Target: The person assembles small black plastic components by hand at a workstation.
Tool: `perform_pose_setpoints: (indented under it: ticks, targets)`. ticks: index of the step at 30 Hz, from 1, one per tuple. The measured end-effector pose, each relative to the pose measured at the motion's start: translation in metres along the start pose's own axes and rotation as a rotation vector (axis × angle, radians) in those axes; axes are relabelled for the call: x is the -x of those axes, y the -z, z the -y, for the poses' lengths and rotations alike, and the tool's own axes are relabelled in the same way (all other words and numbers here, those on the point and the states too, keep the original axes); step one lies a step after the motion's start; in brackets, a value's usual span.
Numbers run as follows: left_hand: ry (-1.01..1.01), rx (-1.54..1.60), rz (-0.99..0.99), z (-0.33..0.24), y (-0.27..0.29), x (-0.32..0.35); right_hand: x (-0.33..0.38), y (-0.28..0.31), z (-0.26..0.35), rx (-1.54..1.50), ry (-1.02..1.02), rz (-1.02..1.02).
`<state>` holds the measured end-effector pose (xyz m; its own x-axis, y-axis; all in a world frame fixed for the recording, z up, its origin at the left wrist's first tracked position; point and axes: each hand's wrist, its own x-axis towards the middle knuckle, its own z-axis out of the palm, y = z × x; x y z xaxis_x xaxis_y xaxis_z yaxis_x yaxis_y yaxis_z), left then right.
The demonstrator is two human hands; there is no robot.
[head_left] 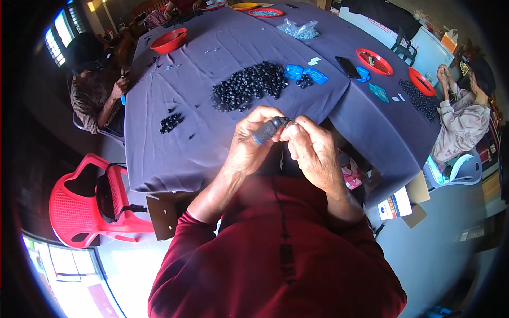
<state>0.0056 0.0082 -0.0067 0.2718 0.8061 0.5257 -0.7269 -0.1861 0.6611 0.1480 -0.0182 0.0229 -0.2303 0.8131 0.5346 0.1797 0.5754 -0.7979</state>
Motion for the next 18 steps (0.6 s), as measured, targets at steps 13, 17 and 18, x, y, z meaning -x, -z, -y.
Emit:
perform_pose_setpoints:
  ticks: [13, 17, 18]
  targets:
    - [-0.006, -0.087, -0.023, 0.001, 0.002, 0.0, 0.002, 0.001, 0.002, 0.165, 0.034, 0.049]
    - [-0.035, -0.016, -0.017, -0.001, -0.007, 0.001, 0.0, -0.003, 0.006, -0.173, -0.043, -0.036]
    - [-0.038, -0.015, -0.021, 0.001, -0.007, 0.001, 0.0, -0.003, 0.005, -0.172, -0.043, -0.032]
